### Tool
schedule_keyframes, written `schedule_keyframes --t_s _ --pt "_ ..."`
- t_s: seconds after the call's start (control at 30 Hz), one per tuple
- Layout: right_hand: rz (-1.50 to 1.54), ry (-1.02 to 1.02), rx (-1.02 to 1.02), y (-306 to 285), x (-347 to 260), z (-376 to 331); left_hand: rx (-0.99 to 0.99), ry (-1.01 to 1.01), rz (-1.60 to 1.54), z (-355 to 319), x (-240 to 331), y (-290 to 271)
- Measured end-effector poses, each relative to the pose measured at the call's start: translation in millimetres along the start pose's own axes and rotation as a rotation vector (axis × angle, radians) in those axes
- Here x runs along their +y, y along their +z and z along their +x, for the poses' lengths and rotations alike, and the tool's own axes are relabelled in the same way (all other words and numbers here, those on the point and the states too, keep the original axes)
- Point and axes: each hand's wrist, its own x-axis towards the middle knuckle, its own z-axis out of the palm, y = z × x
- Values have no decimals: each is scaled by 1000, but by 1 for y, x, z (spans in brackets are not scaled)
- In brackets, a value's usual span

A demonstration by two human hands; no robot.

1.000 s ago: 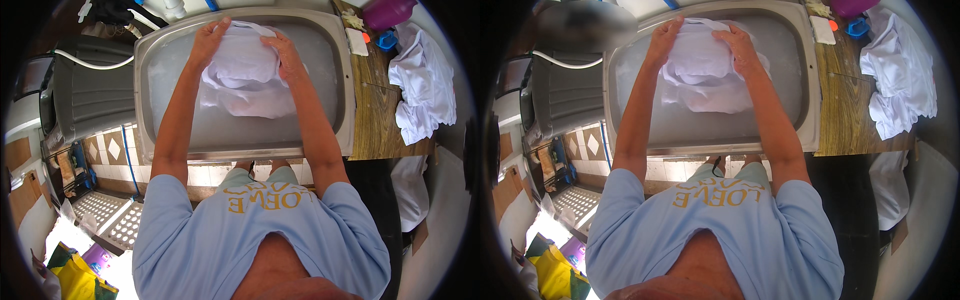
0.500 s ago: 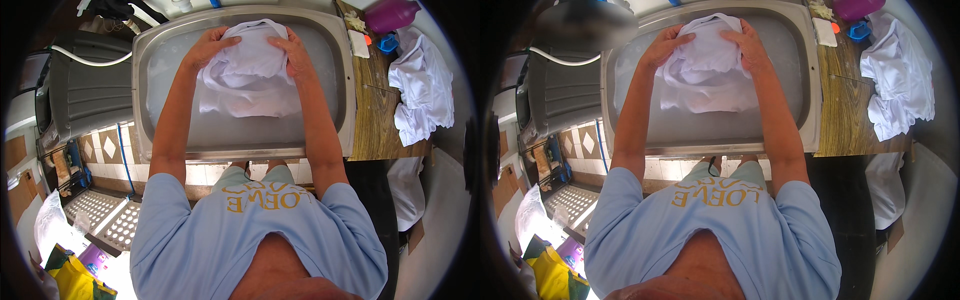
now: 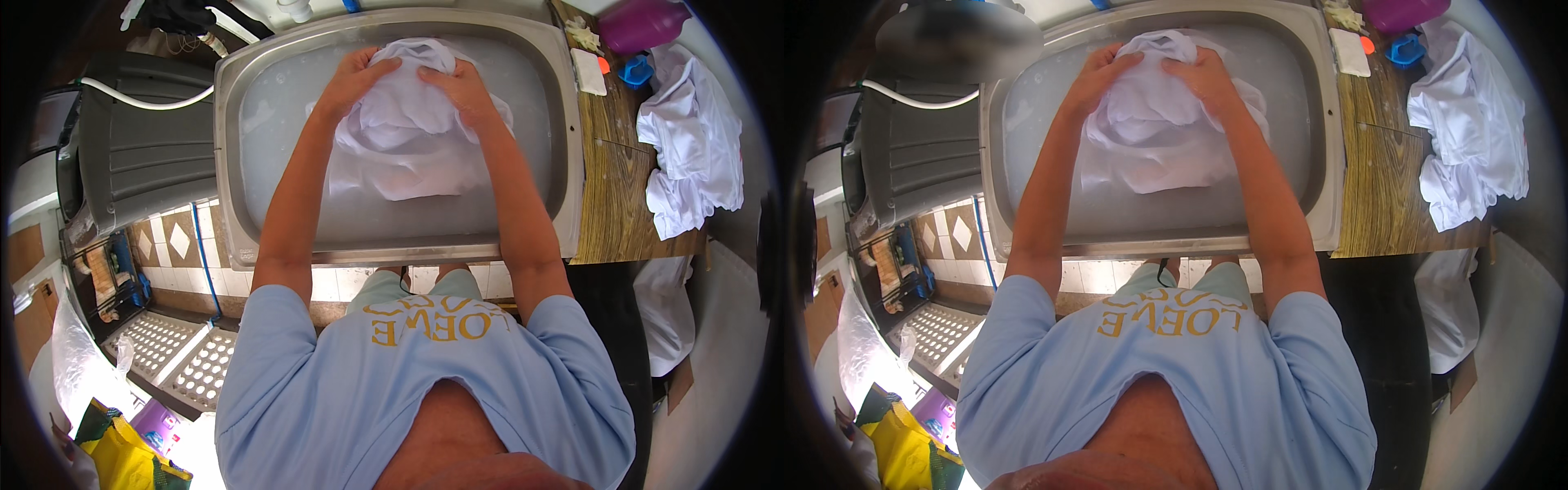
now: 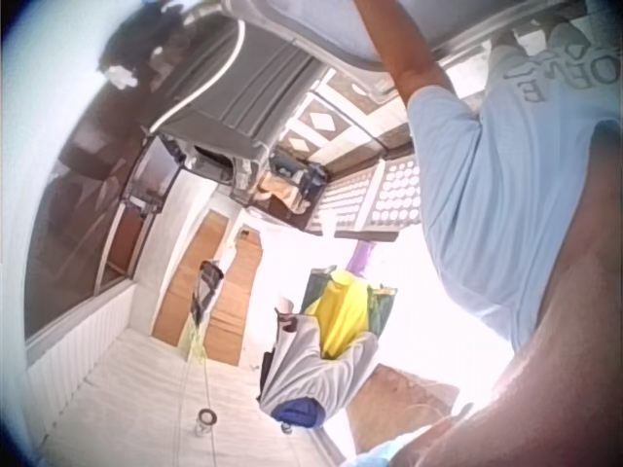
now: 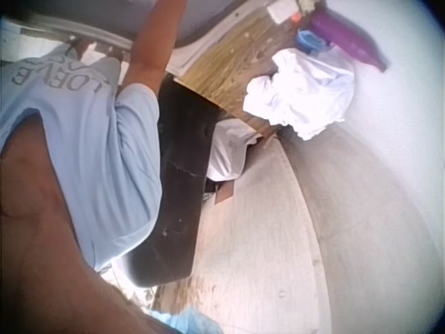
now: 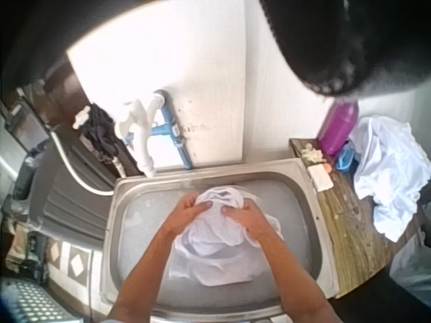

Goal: The person washes white garments by hand in a sink with soapy water, scrubbing several shirts and placing one in a washing machine.

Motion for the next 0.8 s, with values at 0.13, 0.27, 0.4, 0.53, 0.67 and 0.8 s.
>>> schedule_keyframes --t_s 0.13,0.27,0.4,0.53,0.67,0.8 --pt "-878 -272 216 0 21 11 170 94 668 12 -25 2" --pt "-1151 -343 257 -9 43 22 203 214 849 19 -45 7" --pt "-625 -140 69 -15 30 15 121 51 624 19 -44 5" --pt "363 92 -35 -15 5 7 61 -116 -173 8 0 11" --pt "675 98 -7 9 11 18 209 120 -231 15 16 39" --pt "1006 -137 -433 -16 75 43 413 608 590 5 4 118"
